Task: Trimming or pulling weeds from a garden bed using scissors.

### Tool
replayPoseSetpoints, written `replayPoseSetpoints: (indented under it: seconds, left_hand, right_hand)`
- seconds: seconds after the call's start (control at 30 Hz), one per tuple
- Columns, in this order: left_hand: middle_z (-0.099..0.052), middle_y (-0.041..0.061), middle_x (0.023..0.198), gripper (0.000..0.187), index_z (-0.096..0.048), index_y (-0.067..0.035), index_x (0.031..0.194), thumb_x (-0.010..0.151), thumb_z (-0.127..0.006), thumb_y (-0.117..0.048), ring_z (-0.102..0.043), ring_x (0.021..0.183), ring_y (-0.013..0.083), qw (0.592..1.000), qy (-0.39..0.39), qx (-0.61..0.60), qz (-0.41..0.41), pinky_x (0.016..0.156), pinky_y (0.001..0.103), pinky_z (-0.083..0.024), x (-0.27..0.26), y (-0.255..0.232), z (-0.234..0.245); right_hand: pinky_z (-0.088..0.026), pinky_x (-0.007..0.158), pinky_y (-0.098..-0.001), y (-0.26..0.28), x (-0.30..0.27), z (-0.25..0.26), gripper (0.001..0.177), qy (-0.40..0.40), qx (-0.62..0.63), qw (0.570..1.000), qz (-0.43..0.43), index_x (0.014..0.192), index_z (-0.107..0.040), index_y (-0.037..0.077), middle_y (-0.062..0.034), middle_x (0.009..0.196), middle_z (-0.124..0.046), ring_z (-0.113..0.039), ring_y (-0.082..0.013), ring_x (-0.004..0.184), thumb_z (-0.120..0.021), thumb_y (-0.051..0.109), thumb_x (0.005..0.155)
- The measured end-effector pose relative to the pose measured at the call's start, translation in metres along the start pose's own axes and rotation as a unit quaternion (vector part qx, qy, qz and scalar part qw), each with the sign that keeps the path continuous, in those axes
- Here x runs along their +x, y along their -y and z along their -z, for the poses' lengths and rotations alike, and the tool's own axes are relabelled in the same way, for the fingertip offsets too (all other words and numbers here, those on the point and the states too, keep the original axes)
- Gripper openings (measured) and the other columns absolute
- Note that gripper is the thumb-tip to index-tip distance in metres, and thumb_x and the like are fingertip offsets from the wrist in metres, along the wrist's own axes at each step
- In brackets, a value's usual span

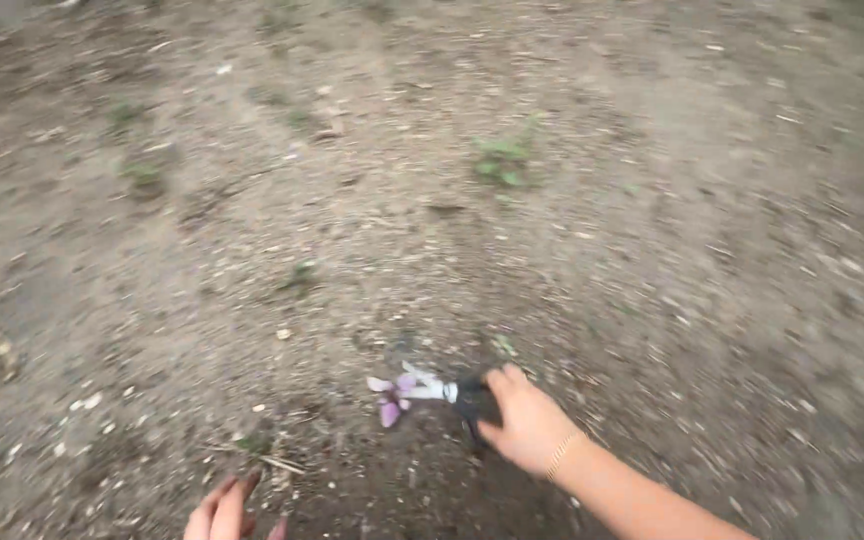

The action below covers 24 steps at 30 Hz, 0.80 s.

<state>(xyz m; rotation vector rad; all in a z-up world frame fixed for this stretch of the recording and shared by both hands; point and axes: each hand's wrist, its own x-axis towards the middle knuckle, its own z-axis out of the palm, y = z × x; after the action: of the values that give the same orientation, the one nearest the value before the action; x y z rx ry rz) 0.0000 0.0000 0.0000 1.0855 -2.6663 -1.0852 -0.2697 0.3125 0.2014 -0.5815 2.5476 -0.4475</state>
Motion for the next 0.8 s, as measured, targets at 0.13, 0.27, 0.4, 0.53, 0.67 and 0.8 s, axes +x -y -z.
replayPoseSetpoints:
  seconds: [0.13,0.27,0.4,0.53,0.67,0.8]
  left_hand:
    - [-0.059,0.018,0.134,0.073,-0.062,-0.018,0.132,0.062,-0.083,-0.015,-0.058,0.124,0.0365,0.988,0.040,-0.013,-0.149,0.099,0.051,-0.053,-0.015,-0.117,0.014]
    - [-0.052,0.019,0.138,0.081,-0.056,-0.022,0.141,0.064,-0.084,-0.020,-0.048,0.132,0.0387,0.956,0.142,-0.019,-0.256,0.109,0.051,-0.043,-0.024,-0.209,0.002]
    - [-0.042,0.010,0.157,0.072,-0.047,-0.024,0.148,0.080,-0.074,-0.023,-0.052,0.135,0.0331,0.936,0.289,-0.015,-0.200,0.103,0.044,-0.050,-0.081,-0.314,0.046]
    - [-0.038,0.014,0.156,0.074,-0.045,-0.022,0.149,0.081,-0.074,-0.022,-0.048,0.135,0.0358,0.905,0.338,-0.006,-0.259,0.106,0.043,-0.047,-0.122,-0.311,0.024]
    - [-0.038,0.016,0.155,0.079,-0.045,-0.023,0.150,0.079,-0.078,-0.022,-0.047,0.136,0.0373,0.877,0.387,0.001,-0.284,0.109,0.045,-0.046,-0.149,-0.248,-0.002]
    - [-0.051,0.016,0.144,0.085,-0.054,-0.025,0.145,0.065,-0.084,-0.023,-0.054,0.130,0.0359,0.881,0.343,0.022,-0.325,0.109,0.046,-0.045,-0.145,-0.176,-0.012]
  right_hand:
    - [-0.053,0.088,-0.0434,-0.037,-0.105,-0.016,0.045,-0.017,0.071,0.996,-0.047,0.118,-0.061,0.006,-0.0176,0.103,-0.063,-0.065,-0.0367,0.100,-0.076,0.018,0.077]
    - [-0.058,0.084,-0.0391,-0.087,-0.180,-0.047,0.034,-0.060,0.122,0.968,-0.211,0.112,-0.072,0.015,-0.0119,0.095,-0.074,-0.074,-0.0295,0.091,-0.075,0.023,0.079]
    - [-0.057,0.084,-0.0427,-0.072,-0.268,-0.038,0.024,-0.043,0.040,0.946,-0.320,0.100,-0.069,0.011,-0.0111,0.099,-0.076,-0.072,-0.0324,0.095,-0.072,0.031,0.088]
    - [-0.057,0.086,-0.0463,-0.089,-0.330,-0.049,0.029,-0.069,0.019,0.907,-0.415,0.111,-0.068,0.015,-0.0128,0.103,-0.074,-0.072,-0.0349,0.098,-0.068,0.030,0.086]
    - [-0.061,0.084,-0.0458,-0.116,-0.365,-0.076,0.048,-0.070,-0.081,0.869,-0.484,0.121,-0.057,0.005,-0.0189,0.110,-0.069,-0.074,-0.0363,0.096,-0.066,0.038,0.087]
    - [-0.061,0.089,-0.0462,-0.118,-0.362,-0.081,0.050,-0.068,-0.056,0.830,-0.551,0.122,-0.058,0.004,-0.0191,0.119,-0.068,-0.073,-0.0361,0.104,-0.064,0.044,0.091]
